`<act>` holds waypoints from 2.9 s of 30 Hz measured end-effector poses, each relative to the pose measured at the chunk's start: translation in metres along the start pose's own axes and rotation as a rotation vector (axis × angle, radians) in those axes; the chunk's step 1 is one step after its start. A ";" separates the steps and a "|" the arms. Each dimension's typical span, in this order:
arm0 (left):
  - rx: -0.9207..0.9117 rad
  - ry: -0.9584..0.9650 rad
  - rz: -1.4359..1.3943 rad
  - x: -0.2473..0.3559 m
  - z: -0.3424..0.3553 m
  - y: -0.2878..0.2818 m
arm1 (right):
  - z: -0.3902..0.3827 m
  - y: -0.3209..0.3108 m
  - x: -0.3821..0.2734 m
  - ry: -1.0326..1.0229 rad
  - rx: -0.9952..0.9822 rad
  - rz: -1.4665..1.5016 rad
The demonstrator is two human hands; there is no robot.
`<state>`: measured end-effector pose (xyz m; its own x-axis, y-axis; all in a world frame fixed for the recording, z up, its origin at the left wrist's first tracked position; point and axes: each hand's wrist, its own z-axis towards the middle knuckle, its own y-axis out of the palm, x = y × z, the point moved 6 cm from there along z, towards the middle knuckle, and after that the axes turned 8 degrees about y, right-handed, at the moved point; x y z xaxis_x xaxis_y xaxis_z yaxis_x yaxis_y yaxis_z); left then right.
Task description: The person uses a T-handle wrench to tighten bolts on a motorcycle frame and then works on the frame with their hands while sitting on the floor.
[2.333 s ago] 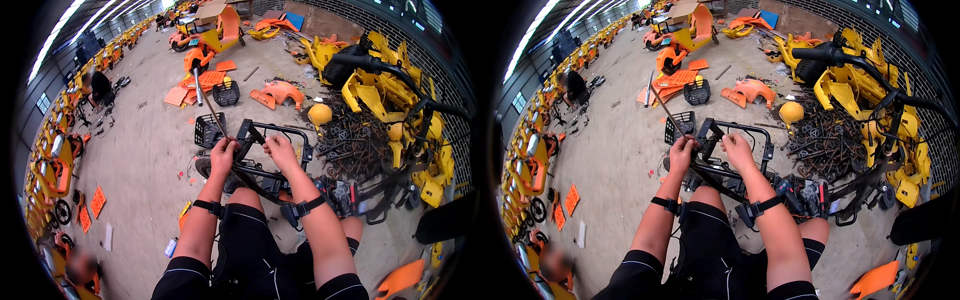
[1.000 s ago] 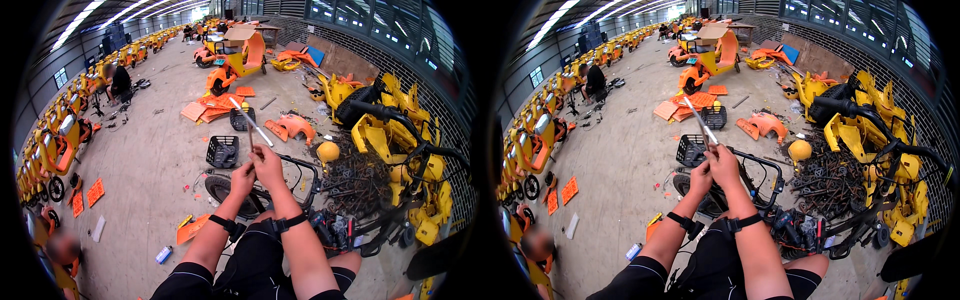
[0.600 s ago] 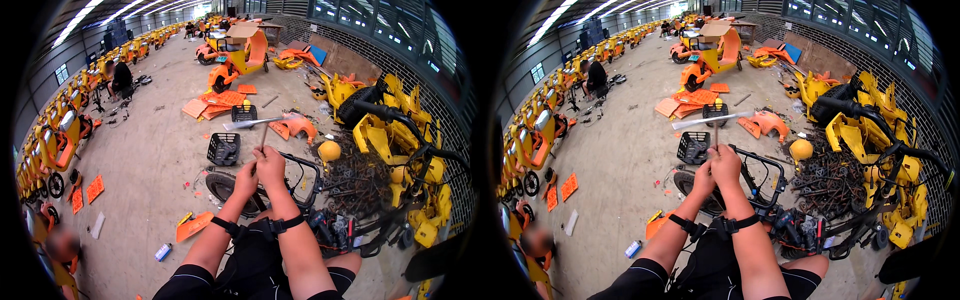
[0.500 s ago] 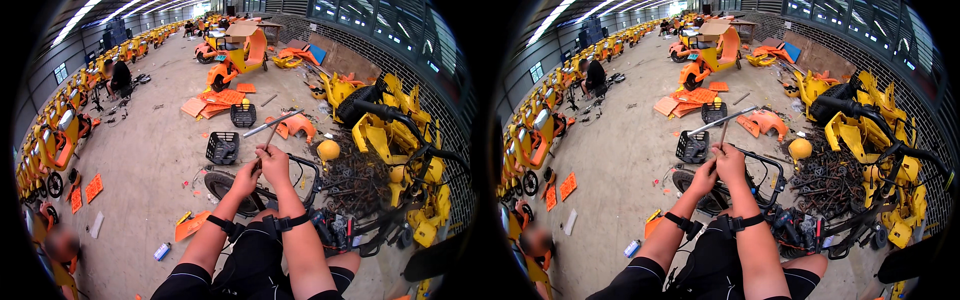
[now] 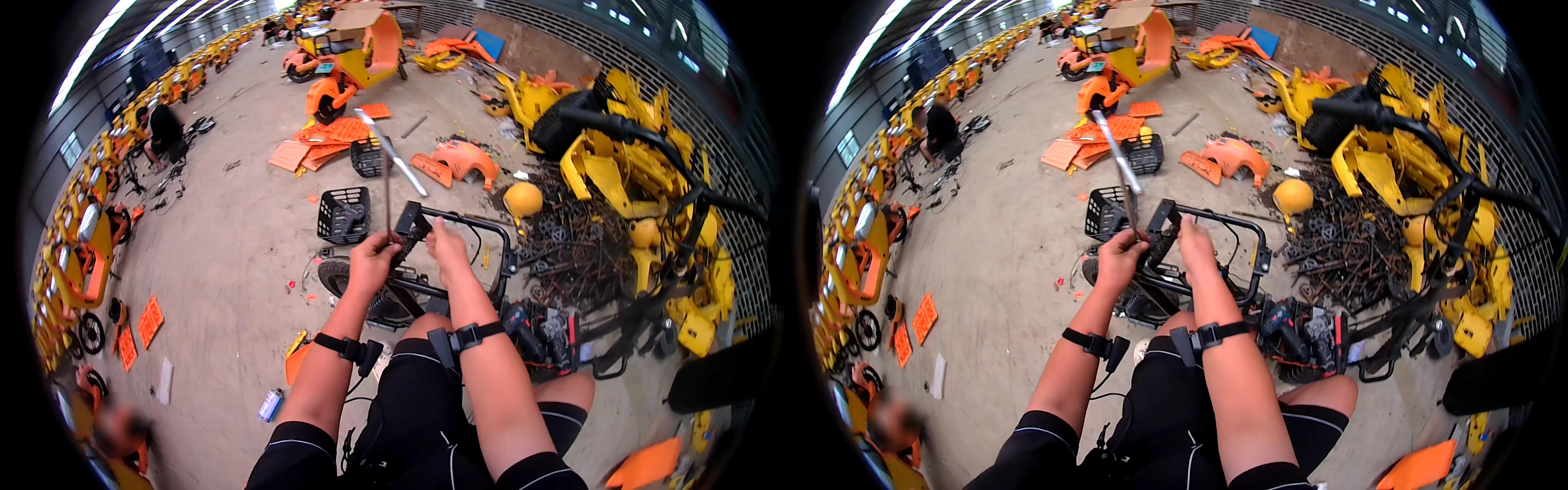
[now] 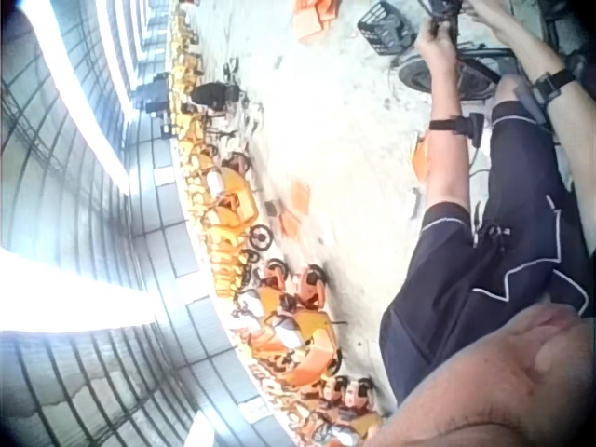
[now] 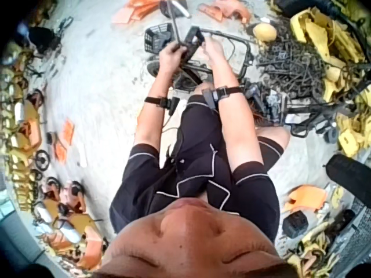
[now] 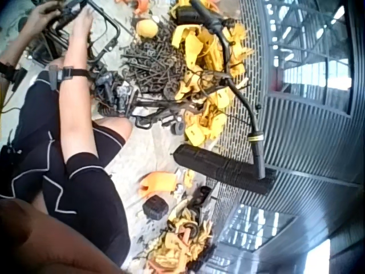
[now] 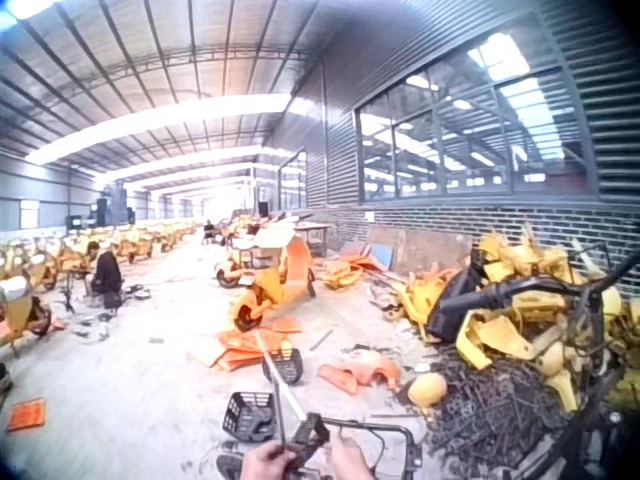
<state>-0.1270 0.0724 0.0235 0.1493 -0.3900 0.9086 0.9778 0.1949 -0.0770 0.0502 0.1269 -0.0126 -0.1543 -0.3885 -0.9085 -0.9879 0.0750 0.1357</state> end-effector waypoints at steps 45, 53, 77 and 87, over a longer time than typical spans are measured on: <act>-0.169 0.072 0.154 -0.001 0.019 -0.006 | -0.026 0.036 0.027 0.354 -0.390 0.303; -0.391 0.046 -0.017 0.005 0.022 -0.001 | -0.025 0.034 0.029 0.333 -0.390 0.308; 0.007 0.106 0.327 0.015 0.006 0.004 | -0.029 0.036 0.028 0.322 -0.398 0.329; -0.347 -0.008 0.129 0.000 0.019 0.003 | -0.028 0.033 0.030 0.323 -0.425 0.352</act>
<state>-0.1269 0.0897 0.0313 0.2751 -0.3746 0.8854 0.9428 -0.0751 -0.3247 0.0124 0.0918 -0.0246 -0.4018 -0.6689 -0.6254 -0.7872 -0.0965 0.6090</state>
